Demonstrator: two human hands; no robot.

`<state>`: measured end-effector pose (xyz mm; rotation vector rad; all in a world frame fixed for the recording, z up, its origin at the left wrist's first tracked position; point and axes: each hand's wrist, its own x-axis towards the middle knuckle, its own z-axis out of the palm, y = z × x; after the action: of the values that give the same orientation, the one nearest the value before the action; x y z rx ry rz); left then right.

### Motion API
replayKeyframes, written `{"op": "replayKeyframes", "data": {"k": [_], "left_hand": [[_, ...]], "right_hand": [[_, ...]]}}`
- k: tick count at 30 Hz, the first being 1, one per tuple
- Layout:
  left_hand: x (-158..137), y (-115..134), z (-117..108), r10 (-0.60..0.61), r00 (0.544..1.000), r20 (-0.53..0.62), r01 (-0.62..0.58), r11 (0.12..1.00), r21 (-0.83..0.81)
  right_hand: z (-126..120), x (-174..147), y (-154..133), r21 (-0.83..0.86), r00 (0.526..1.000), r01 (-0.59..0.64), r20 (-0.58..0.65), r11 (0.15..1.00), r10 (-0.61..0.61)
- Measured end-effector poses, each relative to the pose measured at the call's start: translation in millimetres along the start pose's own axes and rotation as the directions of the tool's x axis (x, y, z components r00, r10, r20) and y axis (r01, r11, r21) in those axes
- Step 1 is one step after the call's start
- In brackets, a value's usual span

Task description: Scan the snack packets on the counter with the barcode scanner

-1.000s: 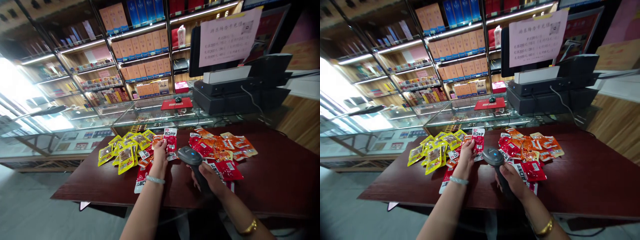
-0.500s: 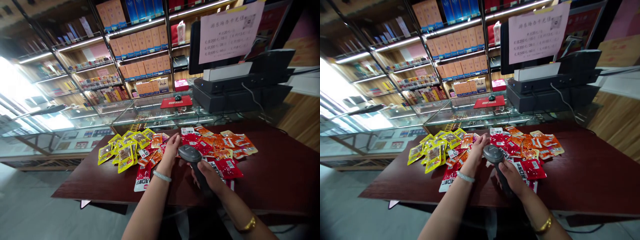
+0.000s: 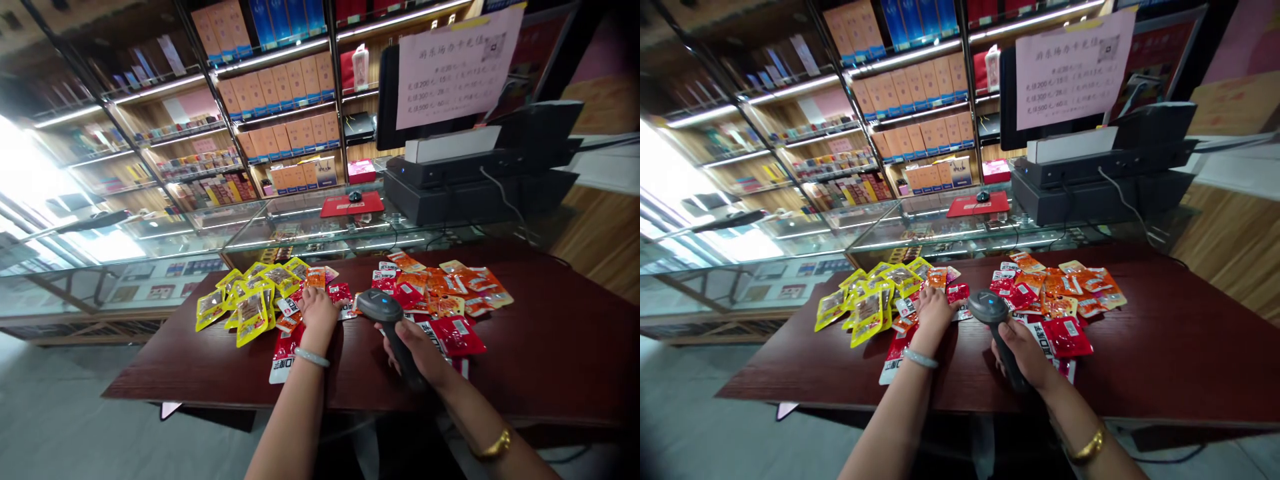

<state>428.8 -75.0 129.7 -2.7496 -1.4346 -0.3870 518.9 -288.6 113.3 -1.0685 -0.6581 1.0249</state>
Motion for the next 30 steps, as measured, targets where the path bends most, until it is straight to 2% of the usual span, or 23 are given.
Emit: {"op": "replayKeyframes", "data": {"k": [6,10,12,15,19,23,27,30], "left_hand": [[0,4,7,0.053,0.998,0.024,-0.053,0.998,-0.028],[3,8,7,0.060,0.996,0.059,-0.049,0.984,-0.172],[5,8,8,0.036,0.996,0.080,-0.008,0.948,-0.318],[8,7,12,0.027,0.998,0.050,0.002,0.864,-0.504],[9,4,18,0.070,0.997,-0.030,-0.075,0.829,-0.554],[8,2,21,0.061,0.998,-0.016,-0.059,0.788,-0.613],[8,10,22,-0.015,0.999,0.042,0.041,0.678,-0.734],[11,27,19,-0.003,0.989,0.145,0.131,0.453,-0.882]], "right_hand": [[3,1,-4,-0.008,1.000,0.002,-0.018,1.000,-0.002],[2,0,-1,0.002,1.000,0.003,-0.027,1.000,-0.003],[1,0,0,0.018,0.999,0.011,-0.032,1.000,-0.010],[1,0,1,0.042,0.999,0.017,-0.044,0.999,-0.015],[1,0,0,0.031,0.998,0.036,-0.062,0.999,-0.034],[1,1,0,0.033,0.996,0.034,-0.079,0.999,-0.032],[1,1,0,0.028,0.998,0.043,-0.055,0.999,-0.041],[-1,0,1,0.035,0.998,0.033,-0.062,0.999,-0.031]]}}
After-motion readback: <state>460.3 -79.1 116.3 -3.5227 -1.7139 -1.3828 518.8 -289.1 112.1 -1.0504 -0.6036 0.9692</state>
